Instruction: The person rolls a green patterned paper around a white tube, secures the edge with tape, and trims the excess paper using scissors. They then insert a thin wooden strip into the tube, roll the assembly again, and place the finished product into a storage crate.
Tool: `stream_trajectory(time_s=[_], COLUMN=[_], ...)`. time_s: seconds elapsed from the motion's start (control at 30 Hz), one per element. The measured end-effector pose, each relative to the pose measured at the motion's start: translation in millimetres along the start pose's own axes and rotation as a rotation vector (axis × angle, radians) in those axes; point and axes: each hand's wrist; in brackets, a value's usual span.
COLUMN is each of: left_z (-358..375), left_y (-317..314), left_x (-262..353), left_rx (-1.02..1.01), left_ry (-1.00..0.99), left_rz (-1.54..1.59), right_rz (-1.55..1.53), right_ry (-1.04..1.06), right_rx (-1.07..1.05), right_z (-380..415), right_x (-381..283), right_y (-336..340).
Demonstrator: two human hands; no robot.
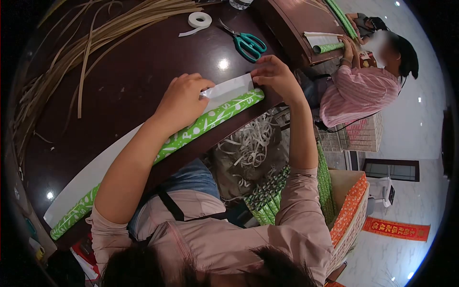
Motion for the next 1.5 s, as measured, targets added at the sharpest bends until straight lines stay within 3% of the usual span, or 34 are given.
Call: stream_trajectory(time_s=[0.47, 0.97, 1.03, 1.5], left_z=[2.6, -6.7, -7.8, -6.4], left_y=[-1.2, 5.1, 6.3, 1.5], left_x=[-1.2, -6.6, -7.1, -10.5], left_rx=[0.000, 0.011, 0.004, 0.022], left_ry=[0.004, -0.016, -0.012, -0.021], left_rz=[-0.015, -0.033, -0.035, -0.012], right_rz=[0.197, 0.890, 0.968, 1.102], right_ry=[0.146, 0.455, 0.582, 0.548], right_rx=[0.191, 0.330, 0.326, 0.264], right_z=[-0.6, 5.4, 7.9, 16.9], right_x=[20.0, 11.1, 11.8, 10.4], right_y=[-21.2, -53.0, -58.3, -74.8])
Point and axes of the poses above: each hand's wrist, its own z-axis away from the middle knuckle, its own y-axis out of the back of the hand, x = y × z, and after that the axes turned 5 degrees about -z, right-handed
